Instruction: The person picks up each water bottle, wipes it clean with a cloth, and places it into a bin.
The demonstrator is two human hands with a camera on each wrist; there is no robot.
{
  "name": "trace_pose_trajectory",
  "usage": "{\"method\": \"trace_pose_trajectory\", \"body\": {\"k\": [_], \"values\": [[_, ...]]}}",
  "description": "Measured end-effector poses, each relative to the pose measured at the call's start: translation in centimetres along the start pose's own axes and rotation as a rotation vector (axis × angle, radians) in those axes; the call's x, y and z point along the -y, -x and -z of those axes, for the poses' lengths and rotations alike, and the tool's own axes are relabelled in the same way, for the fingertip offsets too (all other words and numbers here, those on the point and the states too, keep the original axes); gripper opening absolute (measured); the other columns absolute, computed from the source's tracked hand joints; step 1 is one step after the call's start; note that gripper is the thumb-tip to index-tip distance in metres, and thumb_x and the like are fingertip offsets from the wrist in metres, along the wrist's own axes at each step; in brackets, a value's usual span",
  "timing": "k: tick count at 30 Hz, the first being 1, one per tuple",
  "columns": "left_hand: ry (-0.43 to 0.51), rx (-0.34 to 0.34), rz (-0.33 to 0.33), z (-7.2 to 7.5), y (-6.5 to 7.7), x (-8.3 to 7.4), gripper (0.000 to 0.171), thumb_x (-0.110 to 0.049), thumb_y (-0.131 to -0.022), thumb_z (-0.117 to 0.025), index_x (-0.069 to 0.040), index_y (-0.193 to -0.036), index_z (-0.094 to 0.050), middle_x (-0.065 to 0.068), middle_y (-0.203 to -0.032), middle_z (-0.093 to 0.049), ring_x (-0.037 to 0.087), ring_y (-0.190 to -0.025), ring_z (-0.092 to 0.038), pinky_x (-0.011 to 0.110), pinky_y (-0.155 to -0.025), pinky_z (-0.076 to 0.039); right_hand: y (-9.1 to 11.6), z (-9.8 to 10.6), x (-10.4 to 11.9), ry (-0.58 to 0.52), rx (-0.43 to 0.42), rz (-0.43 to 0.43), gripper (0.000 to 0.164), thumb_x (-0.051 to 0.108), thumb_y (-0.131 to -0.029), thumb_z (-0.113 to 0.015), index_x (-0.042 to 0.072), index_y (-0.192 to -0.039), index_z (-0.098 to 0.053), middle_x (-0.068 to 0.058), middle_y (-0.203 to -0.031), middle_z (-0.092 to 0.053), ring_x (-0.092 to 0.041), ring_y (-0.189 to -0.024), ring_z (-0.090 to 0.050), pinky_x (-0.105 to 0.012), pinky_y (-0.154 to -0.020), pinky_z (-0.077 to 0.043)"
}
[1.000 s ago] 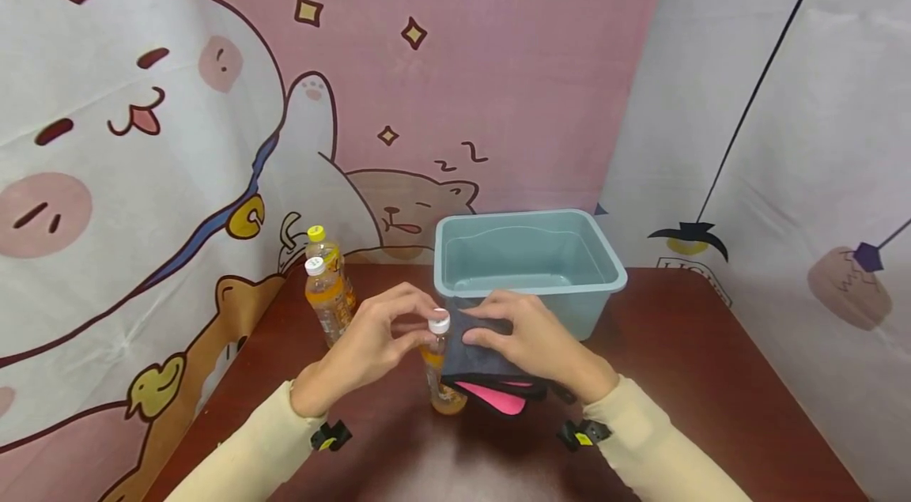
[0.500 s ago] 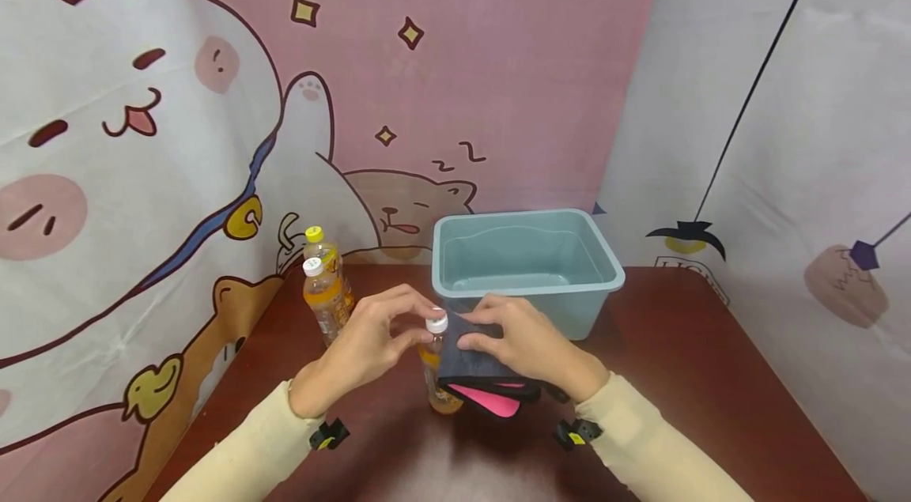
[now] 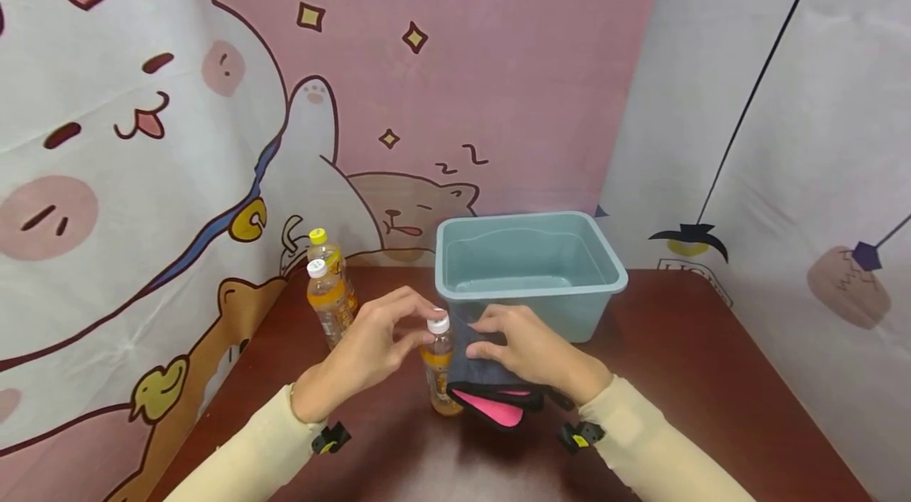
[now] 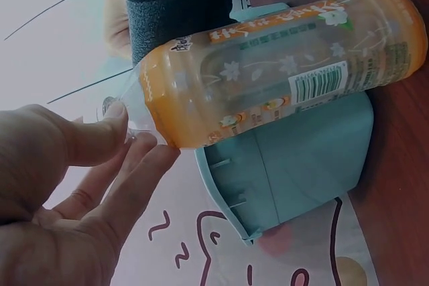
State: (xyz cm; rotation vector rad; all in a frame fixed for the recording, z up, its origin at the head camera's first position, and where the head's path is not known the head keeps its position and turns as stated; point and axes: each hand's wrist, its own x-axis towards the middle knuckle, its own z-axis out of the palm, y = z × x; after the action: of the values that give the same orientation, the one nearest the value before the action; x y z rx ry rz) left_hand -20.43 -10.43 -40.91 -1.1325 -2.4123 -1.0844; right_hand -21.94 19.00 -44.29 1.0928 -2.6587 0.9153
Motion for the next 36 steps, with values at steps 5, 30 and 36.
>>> {"method": "trace_pose_trajectory", "body": {"k": [5,30,36], "values": [[-0.008,-0.001,-0.014,-0.1,0.0,0.0,0.031,0.001,-0.097,-0.091,-0.011,-0.124,-0.082,0.004,-0.123,-0.078,0.018,-0.115,-0.082,0.033,-0.097,-0.073,0.2,-0.4,-0.6,0.014,0.023,0.002,0.033,0.033,-0.107,-0.087,0.011,-0.132,-0.089,0.007,-0.115,-0.082,-0.008,-0.105,-0.078,-0.03,-0.089,-0.068],[0.006,0.069,-0.007,0.1,-0.1,-0.3,0.029,0.0,-0.101,-0.09,-0.008,-0.125,-0.076,0.007,-0.127,-0.075,0.021,-0.118,-0.082,0.025,-0.098,-0.07,1.2,-5.2,-2.3,0.133,0.298,-0.088,0.049,0.038,-0.096,-0.099,0.006,-0.13,-0.087,-0.005,-0.118,-0.084,-0.02,-0.108,-0.081,-0.037,-0.091,-0.071],[0.01,0.07,-0.008,0.1,-0.1,-0.2,0.029,-0.001,-0.101,-0.09,-0.008,-0.125,-0.075,0.008,-0.127,-0.075,0.021,-0.118,-0.081,0.025,-0.097,-0.07,1.3,-5.6,-2.5,0.138,0.295,-0.094,0.048,0.037,-0.095,-0.1,0.005,-0.13,-0.087,-0.007,-0.121,-0.084,-0.022,-0.111,-0.082,-0.04,-0.094,-0.072]]}}
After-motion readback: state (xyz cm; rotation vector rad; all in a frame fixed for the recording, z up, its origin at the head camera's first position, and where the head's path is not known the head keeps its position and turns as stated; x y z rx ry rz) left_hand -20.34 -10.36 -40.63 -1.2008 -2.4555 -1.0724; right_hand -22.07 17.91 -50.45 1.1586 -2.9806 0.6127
